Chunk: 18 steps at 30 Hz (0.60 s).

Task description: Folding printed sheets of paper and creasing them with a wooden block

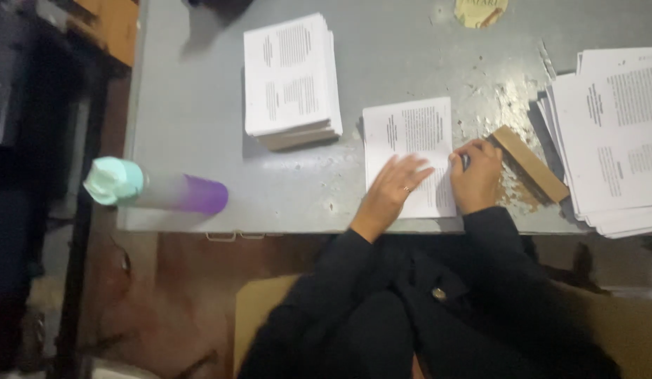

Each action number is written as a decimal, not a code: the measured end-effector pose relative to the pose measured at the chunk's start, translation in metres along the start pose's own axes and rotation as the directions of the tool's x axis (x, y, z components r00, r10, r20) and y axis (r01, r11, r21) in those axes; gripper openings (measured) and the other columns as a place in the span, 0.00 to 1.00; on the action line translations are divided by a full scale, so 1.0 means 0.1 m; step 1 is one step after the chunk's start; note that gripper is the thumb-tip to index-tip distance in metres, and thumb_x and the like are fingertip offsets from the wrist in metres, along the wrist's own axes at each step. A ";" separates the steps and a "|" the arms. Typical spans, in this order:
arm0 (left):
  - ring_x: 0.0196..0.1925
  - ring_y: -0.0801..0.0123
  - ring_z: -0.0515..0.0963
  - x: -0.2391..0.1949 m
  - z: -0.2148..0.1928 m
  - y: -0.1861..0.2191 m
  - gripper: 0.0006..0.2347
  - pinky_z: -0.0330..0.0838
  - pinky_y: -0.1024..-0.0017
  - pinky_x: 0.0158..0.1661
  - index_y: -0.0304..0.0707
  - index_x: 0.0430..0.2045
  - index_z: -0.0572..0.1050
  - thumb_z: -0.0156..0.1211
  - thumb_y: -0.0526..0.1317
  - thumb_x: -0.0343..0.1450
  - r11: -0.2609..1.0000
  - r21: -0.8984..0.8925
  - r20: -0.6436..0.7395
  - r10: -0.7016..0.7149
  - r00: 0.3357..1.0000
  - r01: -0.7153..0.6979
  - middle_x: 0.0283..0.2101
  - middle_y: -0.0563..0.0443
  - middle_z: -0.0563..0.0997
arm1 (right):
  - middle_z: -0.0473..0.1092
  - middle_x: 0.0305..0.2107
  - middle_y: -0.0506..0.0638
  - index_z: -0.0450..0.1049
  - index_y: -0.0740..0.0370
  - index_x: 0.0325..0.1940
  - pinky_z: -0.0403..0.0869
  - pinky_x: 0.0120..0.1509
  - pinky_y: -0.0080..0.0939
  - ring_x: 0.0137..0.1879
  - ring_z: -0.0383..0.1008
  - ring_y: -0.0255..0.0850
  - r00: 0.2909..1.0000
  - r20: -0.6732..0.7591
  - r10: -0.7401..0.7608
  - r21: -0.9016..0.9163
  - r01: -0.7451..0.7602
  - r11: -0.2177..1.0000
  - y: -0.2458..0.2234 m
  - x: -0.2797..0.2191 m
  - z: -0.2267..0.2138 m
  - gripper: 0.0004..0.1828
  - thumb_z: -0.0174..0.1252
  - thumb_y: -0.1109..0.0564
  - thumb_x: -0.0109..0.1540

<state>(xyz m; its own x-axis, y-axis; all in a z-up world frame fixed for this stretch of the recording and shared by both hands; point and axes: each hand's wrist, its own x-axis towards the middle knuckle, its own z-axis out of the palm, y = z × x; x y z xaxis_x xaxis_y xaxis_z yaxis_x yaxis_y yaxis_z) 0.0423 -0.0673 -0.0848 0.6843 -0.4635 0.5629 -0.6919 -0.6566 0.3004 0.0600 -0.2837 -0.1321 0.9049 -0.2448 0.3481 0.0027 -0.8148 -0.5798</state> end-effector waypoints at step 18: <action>0.74 0.58 0.69 0.08 0.02 -0.13 0.12 0.56 0.49 0.74 0.53 0.56 0.76 0.54 0.42 0.79 0.967 -0.245 0.287 0.139 0.948 -0.067 0.67 0.58 0.72 | 0.74 0.46 0.63 0.78 0.59 0.60 0.73 0.54 0.52 0.51 0.74 0.58 0.903 0.207 -0.378 0.065 0.373 0.926 0.09 0.11 -0.69 0.15 0.57 0.60 0.68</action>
<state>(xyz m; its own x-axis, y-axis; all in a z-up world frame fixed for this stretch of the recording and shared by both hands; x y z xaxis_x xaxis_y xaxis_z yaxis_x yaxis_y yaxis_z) 0.0574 -0.0635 -0.0852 0.6189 -0.7010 0.3544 -0.7717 -0.4583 0.4409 0.0405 -0.3297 -0.0830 0.9037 0.1954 0.3810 0.3671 -0.8115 -0.4546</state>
